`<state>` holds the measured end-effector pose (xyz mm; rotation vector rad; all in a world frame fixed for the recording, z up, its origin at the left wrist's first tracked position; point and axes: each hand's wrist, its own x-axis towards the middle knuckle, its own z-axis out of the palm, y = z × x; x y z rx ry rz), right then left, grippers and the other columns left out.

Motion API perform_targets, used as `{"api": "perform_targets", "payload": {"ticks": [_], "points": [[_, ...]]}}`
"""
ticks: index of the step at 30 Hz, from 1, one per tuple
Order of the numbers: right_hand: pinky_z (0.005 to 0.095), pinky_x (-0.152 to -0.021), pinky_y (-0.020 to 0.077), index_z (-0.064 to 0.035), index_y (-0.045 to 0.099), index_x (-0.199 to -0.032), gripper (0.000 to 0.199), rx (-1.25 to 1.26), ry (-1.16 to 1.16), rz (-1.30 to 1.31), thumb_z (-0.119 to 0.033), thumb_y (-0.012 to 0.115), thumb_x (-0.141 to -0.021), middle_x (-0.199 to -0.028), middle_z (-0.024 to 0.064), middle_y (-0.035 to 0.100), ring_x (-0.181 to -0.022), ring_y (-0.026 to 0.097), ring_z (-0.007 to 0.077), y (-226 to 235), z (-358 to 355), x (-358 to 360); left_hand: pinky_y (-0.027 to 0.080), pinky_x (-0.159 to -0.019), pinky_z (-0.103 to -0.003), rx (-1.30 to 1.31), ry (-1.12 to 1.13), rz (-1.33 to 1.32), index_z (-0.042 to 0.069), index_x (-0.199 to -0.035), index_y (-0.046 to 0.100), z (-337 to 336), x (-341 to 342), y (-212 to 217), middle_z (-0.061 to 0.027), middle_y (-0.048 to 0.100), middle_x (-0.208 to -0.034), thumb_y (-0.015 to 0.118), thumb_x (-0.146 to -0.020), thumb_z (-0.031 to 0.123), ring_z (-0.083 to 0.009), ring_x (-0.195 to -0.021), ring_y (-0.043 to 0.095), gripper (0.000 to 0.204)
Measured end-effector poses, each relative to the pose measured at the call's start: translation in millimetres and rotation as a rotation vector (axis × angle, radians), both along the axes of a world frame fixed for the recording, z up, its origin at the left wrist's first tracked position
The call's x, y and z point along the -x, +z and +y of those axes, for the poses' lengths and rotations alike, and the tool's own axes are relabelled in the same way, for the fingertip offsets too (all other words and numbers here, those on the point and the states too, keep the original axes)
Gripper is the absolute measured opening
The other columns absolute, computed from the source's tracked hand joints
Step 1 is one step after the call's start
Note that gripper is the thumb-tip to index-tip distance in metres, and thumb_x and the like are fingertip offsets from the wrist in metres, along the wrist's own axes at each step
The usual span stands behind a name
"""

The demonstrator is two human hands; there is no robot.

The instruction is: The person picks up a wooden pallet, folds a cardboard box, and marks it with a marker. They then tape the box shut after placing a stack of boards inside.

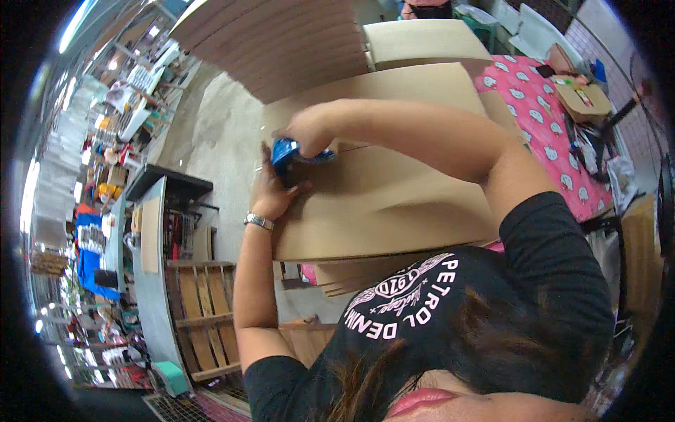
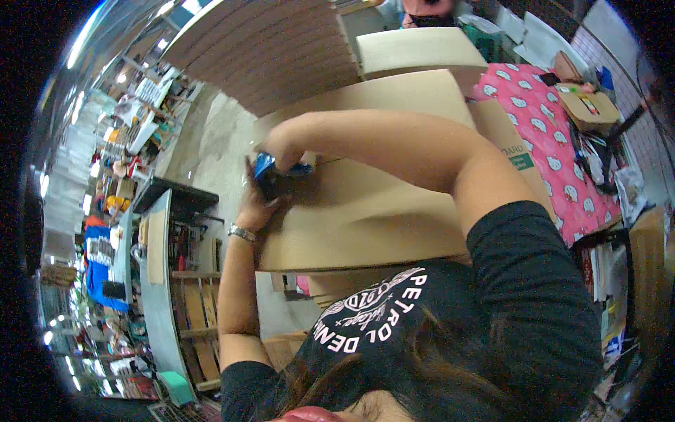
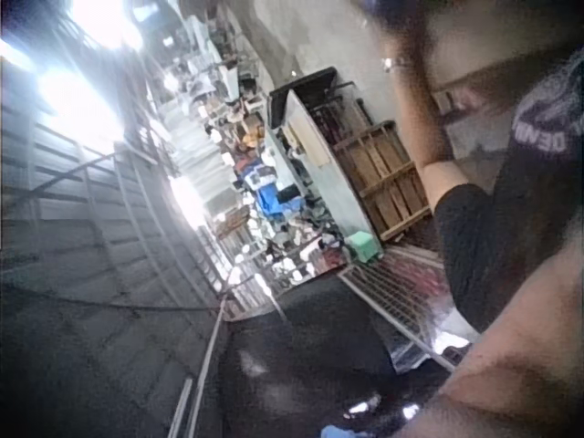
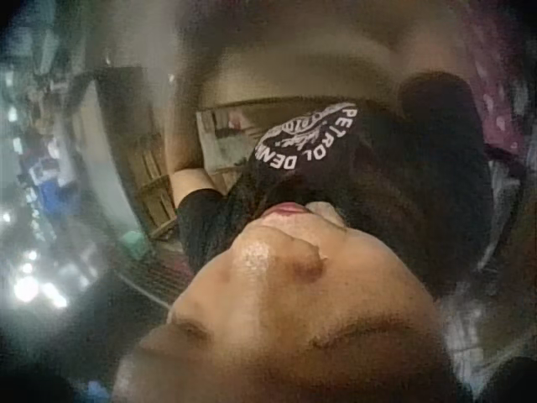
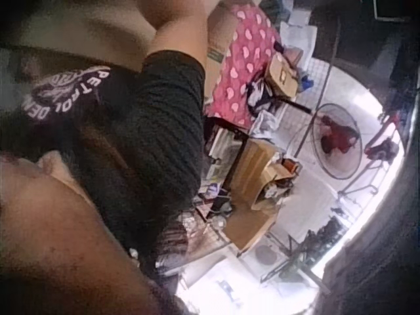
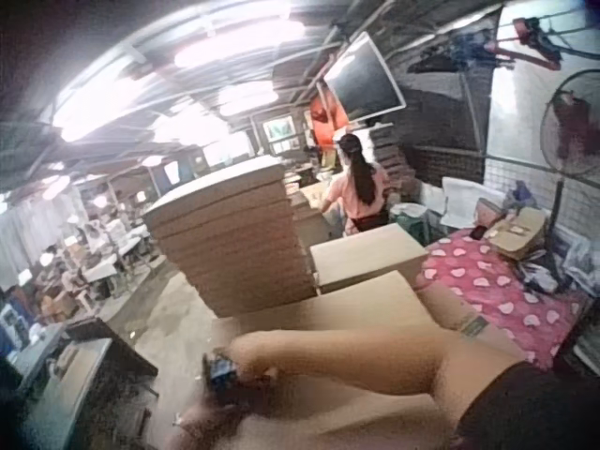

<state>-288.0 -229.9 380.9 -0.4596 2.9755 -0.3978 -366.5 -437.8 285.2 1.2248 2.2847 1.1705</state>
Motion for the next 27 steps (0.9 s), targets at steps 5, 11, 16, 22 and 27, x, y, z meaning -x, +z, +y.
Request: {"api": "perform_targets", "payload": {"ticks": [5,11,16,22,27], "points": [[0.0401,-0.084,0.0476,-0.0125,0.051,-0.130,0.063,0.055,-0.083,-0.045,-0.015,0.056,-0.067,-0.107,0.0196,0.063,-0.098,0.060,0.0362,42,46,-53,0.026,-0.109,-0.037,0.150,0.090,0.286,0.003,-0.145,-0.002,1,-5,-7,-0.0222,0.024,-0.147,0.078,-0.069,0.040,-0.0334,-0.135,0.027,0.116],[0.0361,-0.087,0.0461,-0.0230,0.047,-0.135,0.074,0.114,-0.235,0.020,-0.003,0.059,-0.064,-0.114,0.0172,0.061,-0.097,0.060,0.0317,57,179,-206,0.024,-0.110,-0.040,0.393,0.092,0.491,0.009,-0.144,0.026,3,-10,6,-0.0171,0.026,-0.148,0.071,-0.074,0.043,-0.0333,-0.136,0.025,0.089],[0.0330,-0.088,0.0458,-0.0218,0.046,-0.136,0.073,0.193,-0.356,0.110,-0.002,0.067,-0.068,-0.120,0.0137,0.059,-0.103,0.059,0.0300,39,262,-320,0.017,-0.111,-0.043,0.476,0.019,0.614,0.012,-0.143,0.030,2,-7,8,-0.0197,0.025,-0.148,0.062,-0.081,0.039,-0.0331,-0.137,0.023,0.075],[0.0382,-0.099,0.0400,-0.0216,0.037,-0.140,0.075,0.465,-0.509,0.208,-0.011,0.073,-0.074,-0.127,0.0148,0.051,-0.116,0.050,0.0291,-112,291,-396,0.016,-0.111,-0.044,0.478,-0.020,0.640,0.016,-0.143,0.032,1,3,4,-0.0197,0.025,-0.148,0.054,-0.086,0.042,-0.0320,-0.138,0.021,0.066],[0.0383,-0.095,0.0425,-0.0216,0.039,-0.139,0.081,0.461,-0.640,0.213,-0.007,0.076,-0.068,-0.126,0.0149,0.051,-0.112,0.052,0.0310,-186,268,-395,0.012,-0.112,-0.047,0.826,0.065,0.825,0.005,-0.144,0.023,34,-31,-2,-0.0254,0.018,-0.148,0.049,-0.089,0.045,-0.0373,-0.138,0.017,0.073]]}}
